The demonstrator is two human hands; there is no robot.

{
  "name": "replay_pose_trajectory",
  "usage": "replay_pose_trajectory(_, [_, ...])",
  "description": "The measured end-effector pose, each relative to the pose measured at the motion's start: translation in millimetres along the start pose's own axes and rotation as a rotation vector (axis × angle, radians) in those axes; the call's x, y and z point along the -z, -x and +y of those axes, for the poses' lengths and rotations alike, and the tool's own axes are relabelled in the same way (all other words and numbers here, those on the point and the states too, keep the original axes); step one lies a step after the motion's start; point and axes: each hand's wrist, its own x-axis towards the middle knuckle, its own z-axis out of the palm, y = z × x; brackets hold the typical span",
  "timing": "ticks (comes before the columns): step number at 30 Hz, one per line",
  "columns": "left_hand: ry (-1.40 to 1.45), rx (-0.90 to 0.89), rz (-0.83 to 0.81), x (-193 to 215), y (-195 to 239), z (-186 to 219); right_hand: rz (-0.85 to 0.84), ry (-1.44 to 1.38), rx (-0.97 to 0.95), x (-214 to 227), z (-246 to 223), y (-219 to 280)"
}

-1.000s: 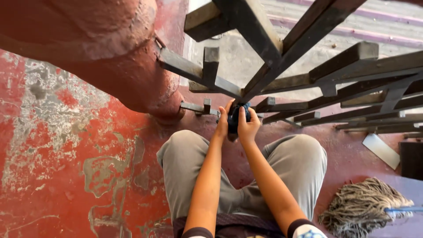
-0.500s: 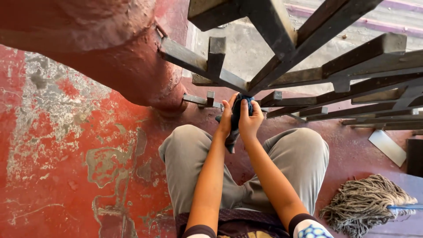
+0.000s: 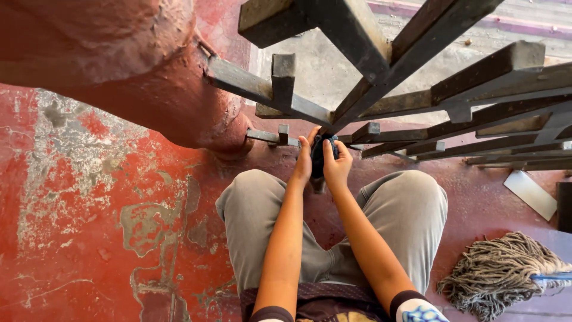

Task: Wiping down the handrails and decorative metal fence in a restaurant patio area using a rag.

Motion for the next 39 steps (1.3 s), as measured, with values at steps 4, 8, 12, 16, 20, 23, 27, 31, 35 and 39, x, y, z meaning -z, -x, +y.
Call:
replay_pose_trajectory(4, [-0.042,-0.006,0.014,-6,3,7,0.005,-0.008,0.011,4,37,4])
replay_pose_trajectory(8, [-0.136,-0.008,0.038,-10,5,17,-0.137,0.416,-0.109,11,105,0])
replay_pose_trajectory(12, [-0.098,0.011,0.022,-5,4,10,-0.181,0.270,-0.238,7,95,-6])
replay_pose_trajectory(16, [-0.128,0.035,0.067,-13,6,17,-0.116,0.014,-0.155,-1,54,3])
replay_pose_trajectory(20, [-0.108,-0.012,0.063,-3,2,-7,-0.081,0.003,-0.198,-3,77,5])
replay_pose_trajectory(23, [-0.125,0.017,0.065,-9,3,2,-0.097,0.109,-0.359,8,116,0])
replay_pose_trajectory(27, [-0.090,0.107,0.060,-11,7,14,-0.125,0.001,-0.436,2,124,-7])
replay_pose_trajectory(31, [-0.106,0.039,0.062,-2,1,-3,-0.130,-0.175,-0.365,-3,93,7])
replay_pose_trajectory(35, [-0.143,0.024,0.038,0,1,-4,-0.167,-0.163,-0.509,4,118,1])
replay_pose_trajectory(39, [-0.083,0.025,0.009,-5,6,10,-0.167,-0.230,-0.537,12,137,-4])
